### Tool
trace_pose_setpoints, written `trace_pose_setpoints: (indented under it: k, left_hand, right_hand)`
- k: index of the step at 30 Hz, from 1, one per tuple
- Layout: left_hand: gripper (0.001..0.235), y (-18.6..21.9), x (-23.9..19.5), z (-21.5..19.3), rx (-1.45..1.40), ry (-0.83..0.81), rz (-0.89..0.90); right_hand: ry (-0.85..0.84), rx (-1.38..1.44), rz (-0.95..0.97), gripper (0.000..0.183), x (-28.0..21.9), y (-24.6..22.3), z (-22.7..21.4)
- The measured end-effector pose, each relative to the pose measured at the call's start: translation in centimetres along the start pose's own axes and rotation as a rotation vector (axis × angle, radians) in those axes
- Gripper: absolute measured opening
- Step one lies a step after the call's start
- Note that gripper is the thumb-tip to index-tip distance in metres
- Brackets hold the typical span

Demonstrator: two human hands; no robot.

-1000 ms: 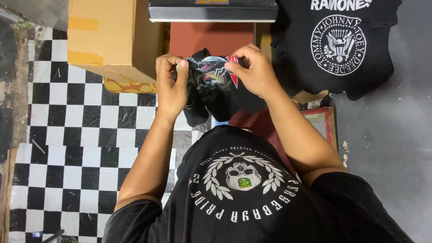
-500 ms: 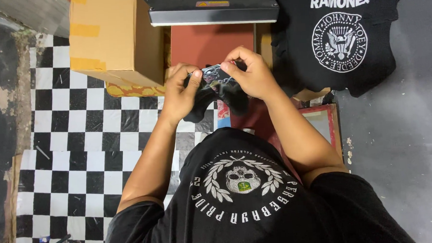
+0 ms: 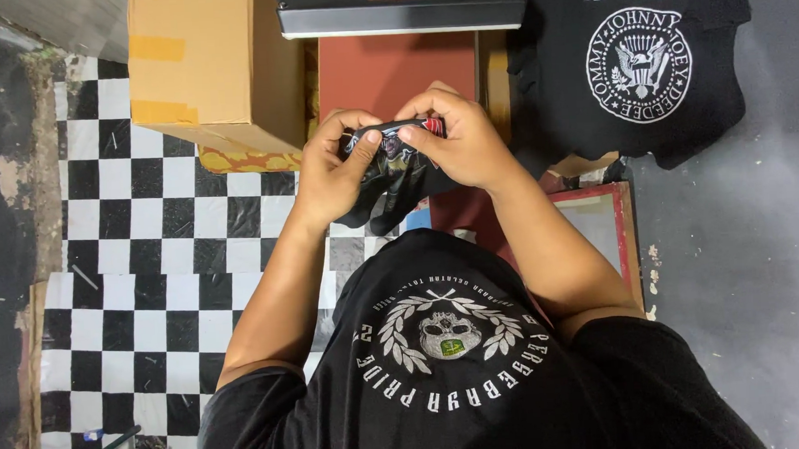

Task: Positioning t-shirts and using a heat press machine to apply graphic designs.

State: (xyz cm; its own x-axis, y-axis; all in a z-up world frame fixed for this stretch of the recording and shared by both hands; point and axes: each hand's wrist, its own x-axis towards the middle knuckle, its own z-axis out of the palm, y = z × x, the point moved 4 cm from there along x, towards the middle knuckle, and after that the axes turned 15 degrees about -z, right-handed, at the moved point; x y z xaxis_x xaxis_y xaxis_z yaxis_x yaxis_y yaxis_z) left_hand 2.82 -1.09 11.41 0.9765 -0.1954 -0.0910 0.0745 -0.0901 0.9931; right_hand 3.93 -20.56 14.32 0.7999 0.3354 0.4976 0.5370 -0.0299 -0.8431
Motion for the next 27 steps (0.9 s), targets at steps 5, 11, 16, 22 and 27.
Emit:
trace_pose_setpoints:
  k: [5, 11, 16, 22, 27]
  left_hand:
    - [0.014, 0.1, 0.2, 0.0, -0.119, -0.011, -0.014]
    - [0.015, 0.7, 0.5, -0.2, 0.243, 0.104, 0.036]
    - [0.017, -0.5, 1.3, -0.1, 0.123, 0.109, 0.073]
    - [0.019, -3.1, 1.6, 0.4, -0.173, -0.046, -0.067]
    - [0.009, -9.7, 1.4, 1.4, -0.015, 0.037, -0.196]
  right_hand:
    - [-0.030, -0.060, -0.024, 0.011, -0.4, 1.4, -0.1]
    - [0.001, -0.008, 0.015, 0.009, -0.7, 1.9, -0.5]
    - [-0.001, -0.022, 0.014, 0.013, 0.1, 0.8, -1.2]
    - [0.120, 0.190, 0.069, 0.010, -1.2, 5.2, -1.2]
    - [0.244, 0.347, 0.058, 0.010, -1.3, 5.9, -0.9]
